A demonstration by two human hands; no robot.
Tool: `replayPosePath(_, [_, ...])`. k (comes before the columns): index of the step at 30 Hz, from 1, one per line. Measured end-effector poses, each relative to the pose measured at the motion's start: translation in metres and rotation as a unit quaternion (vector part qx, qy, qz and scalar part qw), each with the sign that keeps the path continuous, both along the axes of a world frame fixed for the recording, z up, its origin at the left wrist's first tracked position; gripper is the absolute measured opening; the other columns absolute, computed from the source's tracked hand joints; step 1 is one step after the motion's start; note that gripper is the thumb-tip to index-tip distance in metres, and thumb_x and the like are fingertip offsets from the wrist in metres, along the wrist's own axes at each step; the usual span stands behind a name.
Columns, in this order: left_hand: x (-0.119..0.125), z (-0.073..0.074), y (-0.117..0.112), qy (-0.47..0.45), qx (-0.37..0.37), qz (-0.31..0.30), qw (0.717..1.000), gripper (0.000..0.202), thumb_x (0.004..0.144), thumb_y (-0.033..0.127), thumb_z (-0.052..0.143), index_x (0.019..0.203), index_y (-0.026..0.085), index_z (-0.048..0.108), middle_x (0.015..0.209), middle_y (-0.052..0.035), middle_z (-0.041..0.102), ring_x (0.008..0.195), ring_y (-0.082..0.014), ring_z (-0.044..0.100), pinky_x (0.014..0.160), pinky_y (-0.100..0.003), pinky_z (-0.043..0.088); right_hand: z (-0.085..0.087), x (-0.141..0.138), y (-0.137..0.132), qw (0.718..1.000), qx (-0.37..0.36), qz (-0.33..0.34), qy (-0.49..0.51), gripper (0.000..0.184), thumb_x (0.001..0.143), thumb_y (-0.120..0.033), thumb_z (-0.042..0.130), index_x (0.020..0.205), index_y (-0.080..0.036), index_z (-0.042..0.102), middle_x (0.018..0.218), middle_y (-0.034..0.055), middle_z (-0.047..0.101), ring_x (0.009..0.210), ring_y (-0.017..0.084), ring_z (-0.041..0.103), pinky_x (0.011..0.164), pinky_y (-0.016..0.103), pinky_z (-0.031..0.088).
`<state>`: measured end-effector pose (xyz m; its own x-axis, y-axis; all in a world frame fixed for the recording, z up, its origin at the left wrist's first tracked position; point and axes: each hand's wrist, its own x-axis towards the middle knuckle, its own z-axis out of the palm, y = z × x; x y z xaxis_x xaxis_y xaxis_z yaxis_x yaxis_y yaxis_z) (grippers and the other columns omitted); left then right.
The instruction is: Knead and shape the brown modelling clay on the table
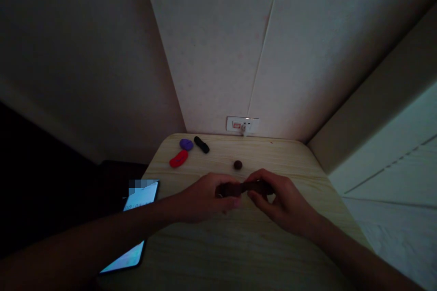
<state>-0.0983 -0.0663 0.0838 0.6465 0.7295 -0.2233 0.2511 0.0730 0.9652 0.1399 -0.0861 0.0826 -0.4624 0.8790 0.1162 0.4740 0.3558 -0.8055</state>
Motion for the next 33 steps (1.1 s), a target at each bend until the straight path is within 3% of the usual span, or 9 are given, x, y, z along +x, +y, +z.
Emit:
replayPosePath(4, [0.002, 0.005, -0.003, 0.014, 0.026, 0.013, 0.999, 0.031, 0.089, 0.029, 0.068, 0.117, 0.015, 0.071, 0.087, -0.0013, 0.066, 0.078, -0.0162, 0.057, 0.068, -0.026, 0.043, 0.000, -0.003, 0.001, 0.999, 0.013, 0.027, -0.024, 0.018, 0.100, -0.035, 0.060, 0.110, -0.020, 0.065, 0.085, 0.0025, 0.072, 0.067, 0.015, 0.062, 0.060, 0.027, 0.048])
replayPosePath(9, [0.005, 0.009, -0.004, 0.023, 0.011, 0.035, 0.999, 0.020, 0.086, 0.028, 0.070, 0.097, 0.012, 0.071, 0.073, 0.0007, 0.062, 0.067, -0.0148, 0.056, 0.061, -0.025, 0.042, -0.004, -0.007, 0.001, 0.997, 0.059, 0.042, -0.026, 0.025, 0.105, -0.037, 0.055, 0.120, -0.021, 0.067, 0.106, 0.0072, 0.077, 0.090, 0.019, 0.072, 0.078, 0.030, 0.055])
replayPosePath(13, [0.005, 0.009, -0.005, 0.022, -0.023, 0.025, 0.999, 0.023, 0.087, 0.036, 0.068, 0.094, 0.014, 0.067, 0.070, 0.0012, 0.062, 0.059, -0.0150, 0.058, 0.055, -0.026, 0.045, -0.007, -0.006, 0.004, 0.996, 0.066, 0.053, -0.042, 0.032, 0.106, -0.039, 0.052, 0.130, -0.022, 0.065, 0.117, 0.0092, 0.078, 0.102, 0.022, 0.074, 0.090, 0.035, 0.056])
replayPosePath(16, [0.005, 0.009, -0.006, 0.011, -0.044, 0.012, 0.999, 0.033, 0.096, 0.048, 0.055, 0.097, 0.016, 0.061, 0.074, -0.0002, 0.064, 0.058, -0.0158, 0.060, 0.054, -0.027, 0.048, -0.007, -0.003, 0.005, 0.996, 0.048, 0.066, -0.040, 0.030, 0.107, -0.038, 0.049, 0.130, -0.024, 0.064, 0.119, 0.0085, 0.077, 0.104, 0.022, 0.075, 0.092, 0.035, 0.057])
replayPosePath(19, [0.004, 0.012, -0.004, 0.080, 0.064, -0.002, 0.995, 0.033, 0.096, 0.048, 0.055, 0.095, 0.016, 0.063, 0.079, -0.0018, 0.065, 0.069, -0.0177, 0.062, 0.063, -0.029, 0.048, -0.006, -0.003, 0.004, 0.995, 0.046, 0.069, -0.056, 0.023, 0.107, -0.034, 0.049, 0.119, -0.023, 0.064, 0.112, 0.0081, 0.077, 0.099, 0.021, 0.073, 0.088, 0.034, 0.056])
replayPosePath(21, [0.005, 0.014, -0.002, 0.150, 0.178, -0.023, 0.972, 0.024, 0.090, 0.041, 0.066, 0.094, 0.017, 0.068, 0.087, -0.0034, 0.067, 0.079, -0.0203, 0.063, 0.070, -0.031, 0.046, -0.006, -0.007, 0.003, 0.993, 0.049, 0.063, -0.082, 0.017, 0.105, -0.029, 0.050, 0.113, -0.021, 0.062, 0.104, 0.0083, 0.076, 0.090, 0.021, 0.072, 0.080, 0.033, 0.055])
replayPosePath(23, [0.008, 0.016, -0.001, 0.186, 0.244, -0.044, 0.951, 0.019, 0.089, 0.033, 0.068, 0.098, 0.017, 0.069, 0.097, -0.0062, 0.071, 0.089, -0.0236, 0.064, 0.079, -0.033, 0.047, -0.007, -0.011, 0.002, 0.992, 0.053, 0.061, -0.097, 0.011, 0.102, -0.025, 0.051, 0.109, -0.020, 0.059, 0.099, 0.0080, 0.074, 0.083, 0.021, 0.069, 0.074, 0.032, 0.052])
replayPosePath(28, [0.016, 0.013, 0.001, 0.188, 0.281, -0.063, 0.939, 0.029, 0.097, 0.021, 0.048, 0.121, 0.016, 0.062, 0.121, -0.0146, 0.071, 0.111, -0.0293, 0.066, 0.098, -0.041, 0.048, -0.011, -0.021, 0.007, 0.994, 0.052, 0.035, -0.087, 0.010, 0.103, -0.025, 0.049, 0.107, -0.021, 0.057, 0.103, 0.0082, 0.074, 0.086, 0.021, 0.070, 0.076, 0.032, 0.051])
replayPosePath(33, [0.020, 0.010, 0.006, 0.278, 0.299, -0.043, 0.912, 0.019, 0.093, 0.026, 0.052, 0.103, 0.017, 0.064, 0.104, -0.0146, 0.074, 0.093, -0.0303, 0.070, 0.081, -0.040, 0.051, -0.018, -0.019, 0.012, 0.993, 0.064, 0.044, -0.091, 0.017, 0.106, -0.027, 0.044, 0.110, -0.021, 0.059, 0.102, 0.0070, 0.074, 0.087, 0.020, 0.071, 0.078, 0.032, 0.050])
